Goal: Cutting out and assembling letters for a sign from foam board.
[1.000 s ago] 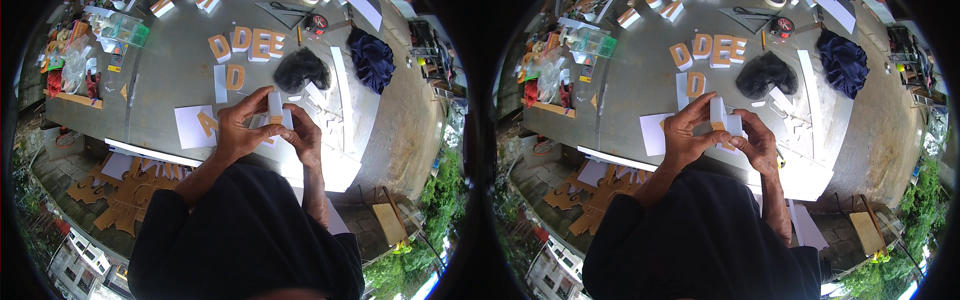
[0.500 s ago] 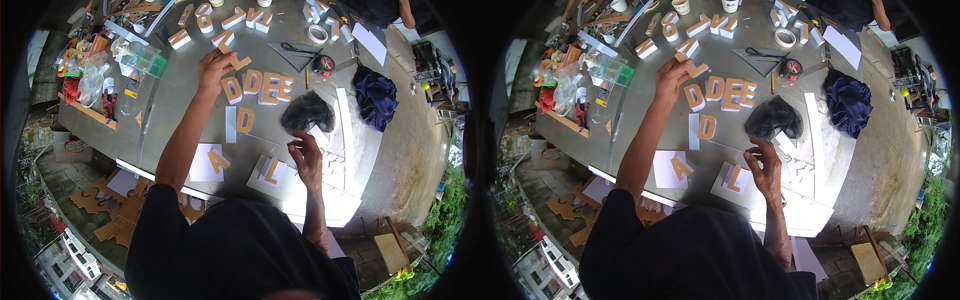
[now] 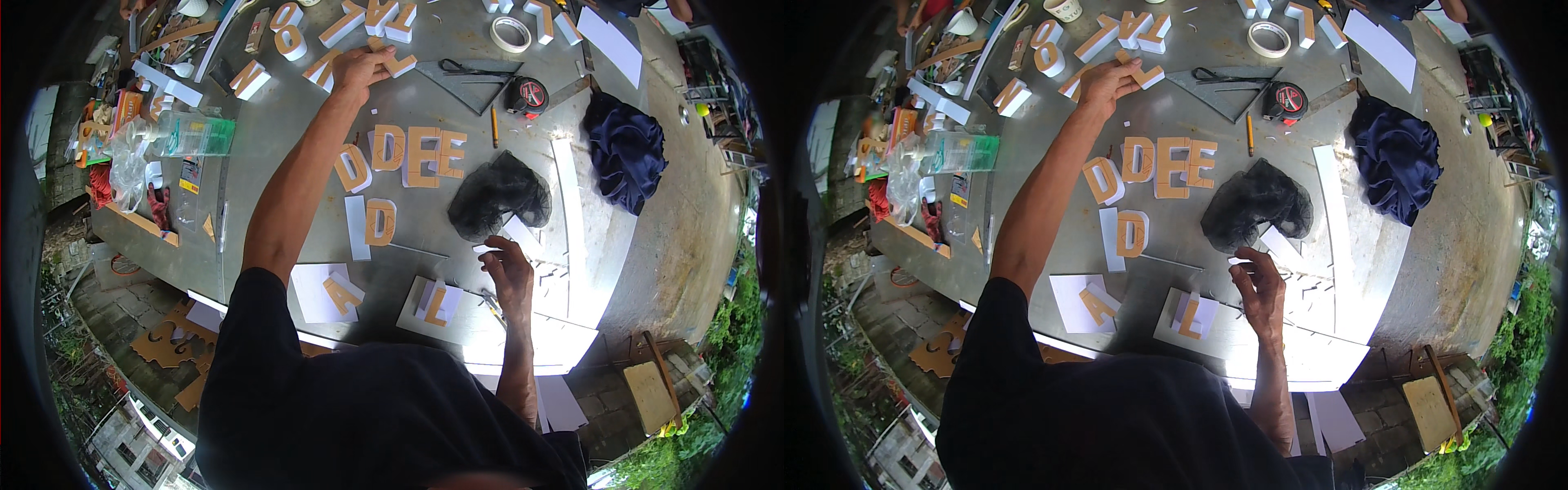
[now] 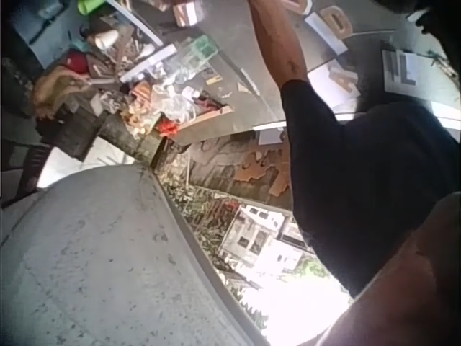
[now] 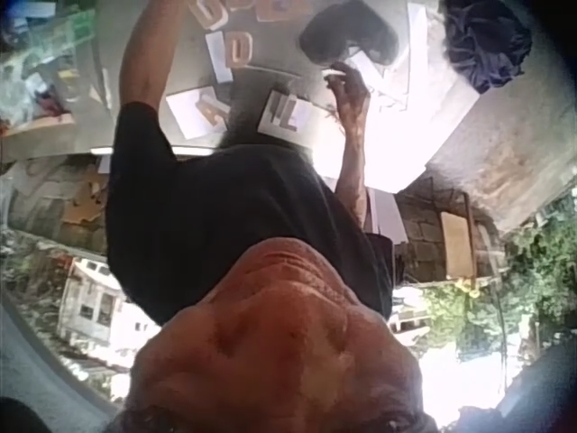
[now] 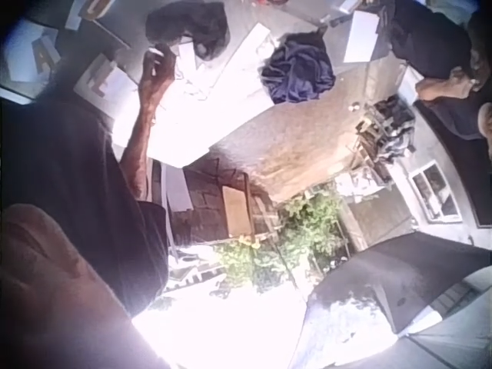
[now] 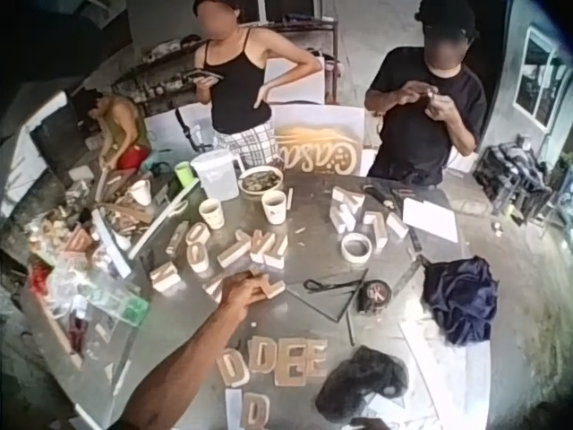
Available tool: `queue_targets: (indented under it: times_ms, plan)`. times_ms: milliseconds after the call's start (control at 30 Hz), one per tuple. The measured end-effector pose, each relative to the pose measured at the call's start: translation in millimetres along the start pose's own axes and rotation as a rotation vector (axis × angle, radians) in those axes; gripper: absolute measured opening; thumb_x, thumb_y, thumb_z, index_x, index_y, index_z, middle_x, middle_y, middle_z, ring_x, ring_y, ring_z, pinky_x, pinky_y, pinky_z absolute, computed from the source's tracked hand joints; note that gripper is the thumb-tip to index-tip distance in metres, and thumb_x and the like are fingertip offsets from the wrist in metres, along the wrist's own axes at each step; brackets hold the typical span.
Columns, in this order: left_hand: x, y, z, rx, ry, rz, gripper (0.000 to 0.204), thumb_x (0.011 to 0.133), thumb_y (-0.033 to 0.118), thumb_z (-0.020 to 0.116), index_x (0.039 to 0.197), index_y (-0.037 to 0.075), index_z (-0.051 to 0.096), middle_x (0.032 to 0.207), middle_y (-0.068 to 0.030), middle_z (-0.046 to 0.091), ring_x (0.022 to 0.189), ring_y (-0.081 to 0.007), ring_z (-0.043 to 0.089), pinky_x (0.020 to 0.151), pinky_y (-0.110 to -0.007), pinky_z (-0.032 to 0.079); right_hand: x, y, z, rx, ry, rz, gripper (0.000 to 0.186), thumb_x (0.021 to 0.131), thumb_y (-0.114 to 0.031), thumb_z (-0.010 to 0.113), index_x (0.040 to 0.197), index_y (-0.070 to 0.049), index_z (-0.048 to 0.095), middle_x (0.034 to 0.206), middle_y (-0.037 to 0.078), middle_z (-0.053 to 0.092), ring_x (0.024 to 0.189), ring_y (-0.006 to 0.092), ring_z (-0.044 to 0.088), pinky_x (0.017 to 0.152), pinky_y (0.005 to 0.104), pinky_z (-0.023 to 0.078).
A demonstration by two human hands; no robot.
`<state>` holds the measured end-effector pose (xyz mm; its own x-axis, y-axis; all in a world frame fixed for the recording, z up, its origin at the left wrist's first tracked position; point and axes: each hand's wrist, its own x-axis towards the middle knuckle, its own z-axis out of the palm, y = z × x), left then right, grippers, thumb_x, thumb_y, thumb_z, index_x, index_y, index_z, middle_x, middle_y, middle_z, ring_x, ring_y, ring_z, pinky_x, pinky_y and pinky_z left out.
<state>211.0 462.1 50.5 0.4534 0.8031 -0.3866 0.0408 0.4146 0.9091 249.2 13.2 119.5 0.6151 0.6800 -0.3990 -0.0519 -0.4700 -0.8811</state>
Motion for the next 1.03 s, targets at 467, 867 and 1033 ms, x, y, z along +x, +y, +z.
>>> queue_targets:
  times_ms: [467,867,1033]
  plan:
    - [48,-21,116,-0.453,0.314,-0.163,0.046,0.074,-0.005,0.087,0.114,-0.002,0.064,0.101,-0.0116,0.073,0.1,-0.025,0.07,0.096,-0.041,0.057,13,3,-9,0.058,-0.024,0.047,0.036,0.094,-0.018,0.073,0.124,0.0,0.064,0.119,0.014,0.069,0.094,0.0207,0.071,0.085,0.0353,0.057]
    - [45,-5,162,-0.639,0.489,-0.198,0.05,0.085,-0.006,0.075,0.129,-0.005,0.051,0.121,-0.0155,0.061,0.103,-0.0305,0.067,0.092,-0.04,0.061,12,8,-8,0.047,-0.05,0.069,0.037,0.094,-0.021,0.074,0.124,-0.001,0.065,0.117,0.013,0.07,0.093,0.0193,0.07,0.083,0.0337,0.055]
    - [74,-12,154,-0.723,0.454,-0.217,0.053,0.085,-0.008,0.074,0.132,-0.004,0.049,0.125,-0.0164,0.059,0.108,-0.0328,0.066,0.1,-0.046,0.058,13,6,-8,0.04,-0.044,0.066,0.038,0.094,-0.022,0.074,0.124,-0.001,0.065,0.117,0.013,0.07,0.093,0.0191,0.07,0.085,0.0344,0.056]
